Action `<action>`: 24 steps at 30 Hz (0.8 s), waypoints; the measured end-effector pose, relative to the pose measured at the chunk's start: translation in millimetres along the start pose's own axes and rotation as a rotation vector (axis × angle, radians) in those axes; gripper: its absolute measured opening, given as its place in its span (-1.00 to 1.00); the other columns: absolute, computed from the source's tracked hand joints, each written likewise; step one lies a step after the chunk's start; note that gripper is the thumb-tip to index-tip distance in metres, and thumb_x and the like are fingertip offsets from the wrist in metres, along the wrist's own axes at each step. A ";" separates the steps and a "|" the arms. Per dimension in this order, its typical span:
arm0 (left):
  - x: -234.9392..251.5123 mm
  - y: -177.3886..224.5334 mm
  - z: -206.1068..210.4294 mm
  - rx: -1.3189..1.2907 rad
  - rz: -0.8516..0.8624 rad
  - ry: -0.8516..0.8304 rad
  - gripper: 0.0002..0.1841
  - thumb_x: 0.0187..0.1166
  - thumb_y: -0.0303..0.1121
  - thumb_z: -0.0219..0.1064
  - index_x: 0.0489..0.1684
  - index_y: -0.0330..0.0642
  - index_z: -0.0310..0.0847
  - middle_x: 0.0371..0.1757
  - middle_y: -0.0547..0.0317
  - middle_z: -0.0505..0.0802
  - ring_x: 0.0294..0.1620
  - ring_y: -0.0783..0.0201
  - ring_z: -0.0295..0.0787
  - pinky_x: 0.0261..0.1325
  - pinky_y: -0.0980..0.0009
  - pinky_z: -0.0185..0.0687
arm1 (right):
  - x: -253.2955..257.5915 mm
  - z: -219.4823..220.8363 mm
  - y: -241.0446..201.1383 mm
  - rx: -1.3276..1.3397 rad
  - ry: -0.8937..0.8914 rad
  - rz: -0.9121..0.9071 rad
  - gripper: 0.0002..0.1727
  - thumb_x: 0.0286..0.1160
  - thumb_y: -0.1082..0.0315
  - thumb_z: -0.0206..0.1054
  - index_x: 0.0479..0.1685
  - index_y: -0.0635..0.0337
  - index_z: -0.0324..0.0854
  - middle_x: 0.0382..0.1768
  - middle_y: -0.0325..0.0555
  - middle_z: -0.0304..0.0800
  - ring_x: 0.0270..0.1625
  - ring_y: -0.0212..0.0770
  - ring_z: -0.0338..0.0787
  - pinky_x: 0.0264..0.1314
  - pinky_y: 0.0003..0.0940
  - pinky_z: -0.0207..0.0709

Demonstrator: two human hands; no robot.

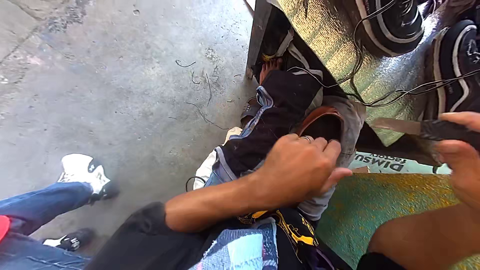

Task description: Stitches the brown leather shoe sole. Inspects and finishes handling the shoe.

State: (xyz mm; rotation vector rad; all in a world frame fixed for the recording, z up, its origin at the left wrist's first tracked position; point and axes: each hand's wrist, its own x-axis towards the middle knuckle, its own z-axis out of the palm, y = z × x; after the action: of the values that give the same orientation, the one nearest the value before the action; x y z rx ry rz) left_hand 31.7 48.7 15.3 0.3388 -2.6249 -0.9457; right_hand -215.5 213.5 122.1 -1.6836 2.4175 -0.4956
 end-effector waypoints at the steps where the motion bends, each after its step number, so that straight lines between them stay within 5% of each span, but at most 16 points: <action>1: 5.1 6.9 8.0 0.042 0.005 -0.092 -0.45 0.68 0.18 0.17 -0.13 -0.17 0.78 -0.40 0.10 0.81 -0.37 0.09 0.80 -0.39 0.13 0.62 | -11.3 8.1 7.8 0.006 0.005 0.048 -0.42 0.71 -0.09 0.22 0.44 0.19 0.60 0.10 0.02 0.75 -0.03 -0.28 0.77 0.04 -0.27 0.70; 4: 17.0 5.2 19.0 -0.022 0.113 -0.220 -0.71 0.65 -0.14 0.30 -0.32 -0.18 0.74 -0.49 0.09 0.79 -0.37 0.07 0.81 -0.33 0.10 0.62 | -46.9 28.8 11.0 0.043 0.054 0.221 -0.40 0.71 -0.11 0.20 0.42 0.21 0.63 0.05 0.08 0.74 -0.16 -0.29 0.73 -0.12 -0.28 0.67; 6: 18.7 -14.2 11.2 -0.253 0.202 -0.213 -0.81 0.62 -0.23 0.34 -0.32 -0.10 0.77 -0.50 0.23 0.77 -0.34 0.19 0.75 -0.18 0.13 0.62 | -75.0 43.2 17.1 0.141 0.152 0.317 -0.39 0.71 -0.13 0.22 0.41 0.22 0.61 0.00 -0.08 0.73 -0.27 -0.49 0.68 -0.22 -0.50 0.63; 8: 14.8 -37.0 7.6 -0.448 0.193 -0.193 -0.83 0.62 -0.23 0.37 -0.23 -0.08 0.83 -0.42 0.35 0.79 -0.24 0.31 0.62 -0.03 0.23 0.51 | -102.1 64.4 22.9 0.269 0.250 0.398 -0.44 0.72 -0.08 0.23 0.41 0.19 0.57 -0.04 -0.24 0.75 -0.35 -0.61 0.65 -0.31 -0.61 0.61; 14: 6.6 -64.0 0.4 -0.135 -0.168 -0.148 -0.50 0.61 -0.01 0.42 0.30 -0.22 0.64 0.13 -0.02 0.82 0.14 0.05 0.76 0.24 -0.02 0.65 | -137.4 133.5 20.8 0.441 0.159 0.602 -0.53 0.68 0.06 0.29 0.36 0.21 0.60 -0.06 -0.11 0.81 -0.30 -0.43 0.73 -0.23 -0.40 0.69; 18: 5.0 -40.0 -4.3 0.027 -0.047 0.010 -0.48 0.58 -0.13 0.46 0.42 -0.24 0.58 0.19 -0.11 0.75 0.16 -0.03 0.71 0.17 0.04 0.64 | -145.5 156.8 17.4 0.454 0.071 0.675 -0.54 0.59 0.07 0.38 0.32 0.17 0.64 -0.14 -0.08 0.81 -0.35 -0.29 0.73 -0.27 -0.20 0.68; 21: 7.6 -18.7 7.5 0.090 0.145 0.151 -0.76 0.60 -0.30 0.42 0.11 -0.17 0.80 -0.07 -0.06 0.77 -0.05 -0.02 0.69 0.00 0.08 0.57 | -147.0 155.3 18.2 0.384 0.149 0.637 -0.55 0.55 0.04 0.41 0.21 0.21 0.70 0.11 0.01 0.65 -0.26 -0.30 0.61 -0.27 -0.32 0.56; 24: 16.4 -1.4 23.7 0.231 0.309 0.071 -0.79 0.58 -0.38 0.35 0.04 -0.01 0.86 -0.18 -0.01 0.74 -0.17 -0.03 0.63 -0.12 0.08 0.45 | -145.2 149.9 17.5 0.356 0.206 0.615 -0.51 0.55 0.00 0.40 0.21 0.23 0.68 0.05 0.01 0.65 -0.26 -0.31 0.61 -0.27 -0.37 0.55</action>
State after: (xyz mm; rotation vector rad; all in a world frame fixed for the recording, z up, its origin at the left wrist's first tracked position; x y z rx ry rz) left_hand 7.7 55.8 0.9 0.0163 -2.6233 -0.5233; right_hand -132.6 327.2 -32.9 -0.7263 2.6031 -0.9489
